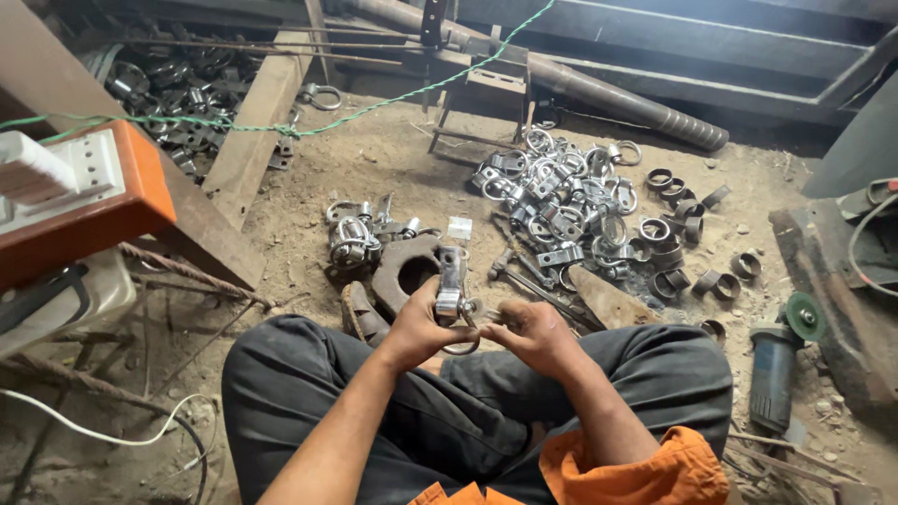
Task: The person sits on the floor and assembles metal hardware by placing a ring into a bracket, tightening it with a wrench, and using a hammer to adjust the fit. They repeat this process with multiple parts, occasionally inspecting the assembled units.
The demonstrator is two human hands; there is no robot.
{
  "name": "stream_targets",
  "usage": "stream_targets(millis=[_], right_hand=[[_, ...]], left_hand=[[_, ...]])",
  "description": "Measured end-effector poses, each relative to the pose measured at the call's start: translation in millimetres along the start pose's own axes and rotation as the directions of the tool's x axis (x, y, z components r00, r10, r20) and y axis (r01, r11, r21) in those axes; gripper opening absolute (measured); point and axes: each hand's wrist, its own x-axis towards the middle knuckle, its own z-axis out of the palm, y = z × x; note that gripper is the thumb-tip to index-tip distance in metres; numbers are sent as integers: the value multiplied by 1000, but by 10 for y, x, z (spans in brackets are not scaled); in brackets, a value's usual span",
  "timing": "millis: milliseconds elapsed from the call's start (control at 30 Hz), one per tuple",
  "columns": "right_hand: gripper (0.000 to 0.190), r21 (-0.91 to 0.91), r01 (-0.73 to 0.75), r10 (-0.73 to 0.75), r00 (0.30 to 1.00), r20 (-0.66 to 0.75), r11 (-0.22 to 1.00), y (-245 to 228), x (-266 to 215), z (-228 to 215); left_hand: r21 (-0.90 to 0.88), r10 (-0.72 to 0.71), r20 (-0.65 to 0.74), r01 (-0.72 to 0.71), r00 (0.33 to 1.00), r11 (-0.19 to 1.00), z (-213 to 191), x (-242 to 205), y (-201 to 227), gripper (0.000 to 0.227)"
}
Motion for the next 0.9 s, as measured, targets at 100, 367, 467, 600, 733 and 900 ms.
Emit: stream_targets(millis=[100, 367, 467, 600, 733, 900], right_hand=[[39, 17, -82, 83, 991, -104, 997, -82, -8, -3], [45, 172, 109, -72, 975, -209, 979, 107, 108, -95], [42, 604, 34, -47, 999, 6, 797, 146, 139, -40], [59, 189, 32, 21, 961, -274, 981, 91, 166, -236], [37, 459, 55, 39, 981, -191, 887, 186, 174, -420], [26, 331, -124, 188, 967, -169, 935, 370, 167, -646]], left_hand=[[-129, -82, 0, 81, 997, 988, 1, 2, -36, 54], [-370, -245, -132, 182, 960, 911, -26, 117, -421, 23], [-477, -249, -116, 166, 961, 863, 90, 202, -309, 23], [-416, -237, -107, 174, 966, 893, 294, 384, -83, 23], [-442, -285, -40, 239, 958, 865, 492, 567, 124, 30], [-82, -343, -328, 336, 880, 938, 601, 872, 1, 44]])
